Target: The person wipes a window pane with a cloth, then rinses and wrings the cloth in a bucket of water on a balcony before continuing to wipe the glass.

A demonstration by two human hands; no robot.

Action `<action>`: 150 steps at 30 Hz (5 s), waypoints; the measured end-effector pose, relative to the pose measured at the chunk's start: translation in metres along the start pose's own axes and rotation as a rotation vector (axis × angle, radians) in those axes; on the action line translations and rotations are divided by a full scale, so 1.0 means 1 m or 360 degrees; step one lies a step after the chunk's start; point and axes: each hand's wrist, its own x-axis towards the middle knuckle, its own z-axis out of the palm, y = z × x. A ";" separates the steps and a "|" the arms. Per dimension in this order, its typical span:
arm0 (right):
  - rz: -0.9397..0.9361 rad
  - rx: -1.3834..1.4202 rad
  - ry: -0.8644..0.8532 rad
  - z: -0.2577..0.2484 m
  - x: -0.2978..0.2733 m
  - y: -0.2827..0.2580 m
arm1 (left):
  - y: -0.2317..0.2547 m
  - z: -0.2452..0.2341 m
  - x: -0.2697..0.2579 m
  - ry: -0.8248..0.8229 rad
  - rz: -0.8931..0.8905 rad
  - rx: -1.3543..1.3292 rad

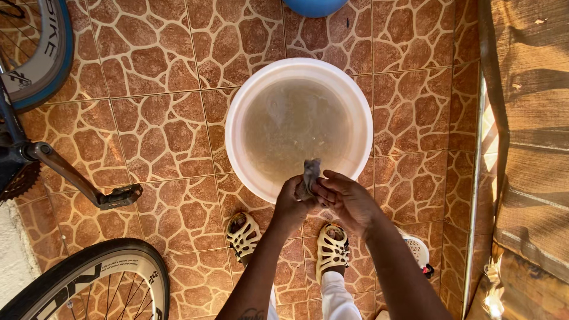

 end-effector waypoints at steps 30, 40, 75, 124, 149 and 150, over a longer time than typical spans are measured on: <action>-0.1083 -0.0745 0.0319 0.038 -0.025 0.095 | 0.024 0.017 -0.029 -0.0042 -0.0797 -0.0877; -0.1243 -0.1599 0.0433 0.002 -0.091 0.020 | 0.051 -0.014 -0.024 -0.0375 -0.0834 -0.0740; -0.0164 -0.1053 0.0055 0.032 -0.073 -0.002 | 0.099 -0.034 -0.048 -0.0085 0.1495 0.2044; -0.1711 -0.2276 0.0314 0.054 -0.175 -0.022 | 0.169 0.004 -0.110 -0.0030 0.0251 0.1379; -0.0917 -0.2609 0.0147 0.070 -0.159 -0.065 | 0.212 0.006 -0.106 -0.0530 0.1031 0.2501; -0.0912 -0.2607 0.0152 0.074 -0.159 -0.064 | 0.215 0.001 -0.102 -0.0537 0.1032 0.2500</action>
